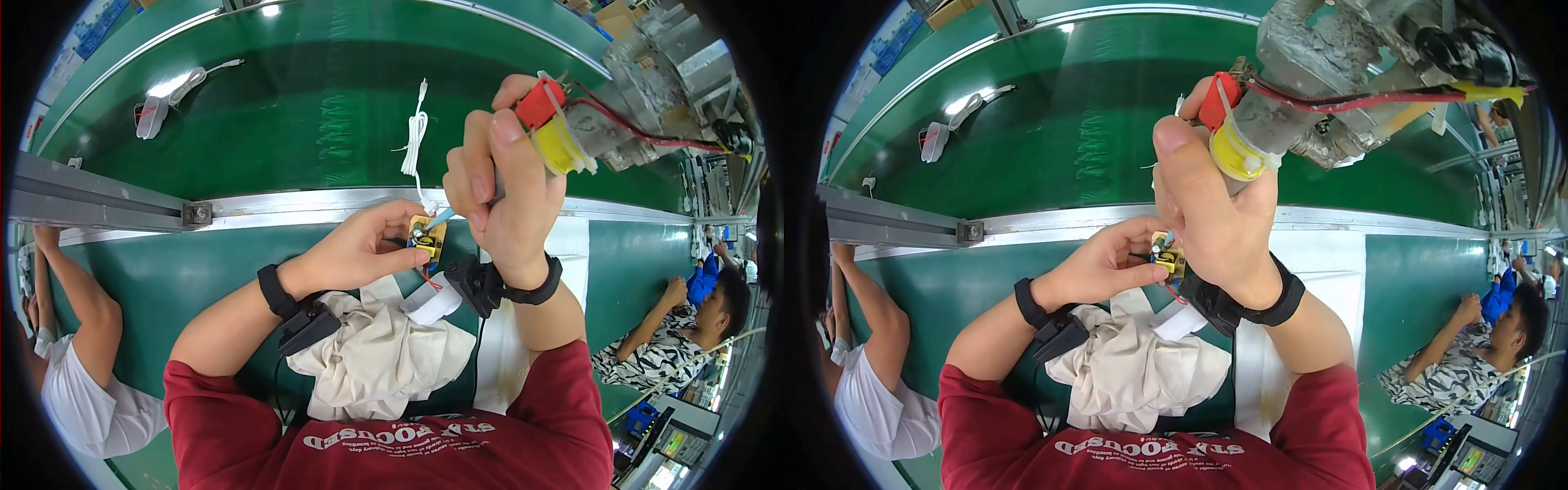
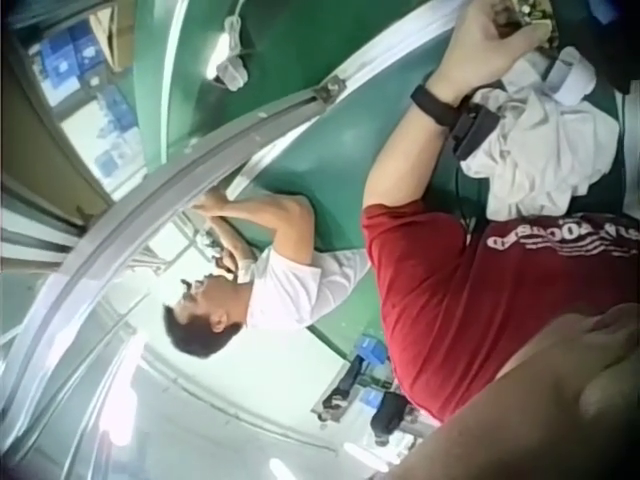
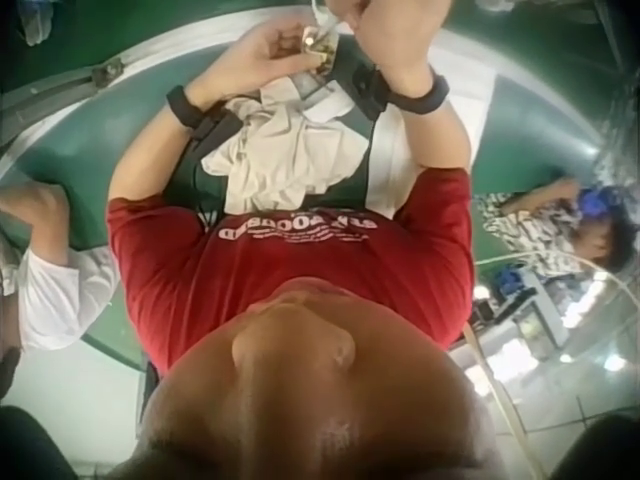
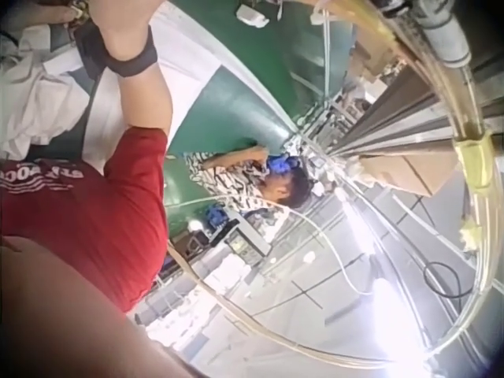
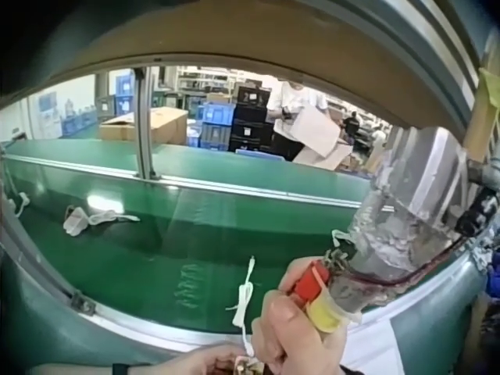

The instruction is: The person applies a substance to circuit boards using a dispenser, fits them into plastic housings, and wipes the components with a cloth. This process is repeated for several units on the assembly line.

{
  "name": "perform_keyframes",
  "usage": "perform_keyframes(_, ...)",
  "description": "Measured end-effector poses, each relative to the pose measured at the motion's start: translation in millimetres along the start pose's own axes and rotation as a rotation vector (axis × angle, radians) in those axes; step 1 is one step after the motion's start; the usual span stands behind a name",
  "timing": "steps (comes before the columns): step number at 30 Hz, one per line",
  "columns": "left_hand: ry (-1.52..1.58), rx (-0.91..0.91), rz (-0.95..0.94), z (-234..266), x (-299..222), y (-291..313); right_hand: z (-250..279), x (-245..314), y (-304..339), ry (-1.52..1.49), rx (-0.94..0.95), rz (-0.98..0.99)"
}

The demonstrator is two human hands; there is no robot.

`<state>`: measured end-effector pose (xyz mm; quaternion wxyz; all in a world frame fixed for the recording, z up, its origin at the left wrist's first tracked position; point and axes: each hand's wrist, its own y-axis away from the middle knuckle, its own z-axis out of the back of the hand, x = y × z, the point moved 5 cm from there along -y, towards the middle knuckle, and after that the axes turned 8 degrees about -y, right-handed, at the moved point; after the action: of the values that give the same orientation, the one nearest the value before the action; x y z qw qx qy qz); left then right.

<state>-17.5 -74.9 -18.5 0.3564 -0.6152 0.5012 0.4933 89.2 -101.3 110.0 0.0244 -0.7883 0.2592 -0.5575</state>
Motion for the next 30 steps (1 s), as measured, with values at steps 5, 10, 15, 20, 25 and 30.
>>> perform_keyframes(5, 0.010, 0.000, -0.017, 4.6, -0.7, 5.3, -6.9, -6.0, 2.0, -0.015, -0.018, -0.002)
perform_keyframes(10, -0.009, -0.002, -0.046, 8.8, -2.6, 9.5, -15.7, -8.3, 3.3, -0.013, -0.020, -0.012)
perform_keyframes(15, -0.004, 0.001, -0.047, 11.0, -1.3, 14.8, -22.8, -8.6, 4.8, -0.009, -0.019, -0.009)
perform_keyframes(20, 0.008, 0.018, -0.036, 11.6, -4.6, 21.9, -29.1, -5.5, 4.6, 0.026, 0.037, 0.001)
perform_keyframes(25, -0.006, 0.038, -0.052, 13.7, -5.9, 27.8, -37.3, -7.0, 7.2, 0.003, -0.010, 0.020)
perform_keyframes(30, -0.012, 0.040, -0.060, 12.4, -10.1, 32.3, -42.0, -2.6, 7.6, 0.040, 0.011, 0.042)
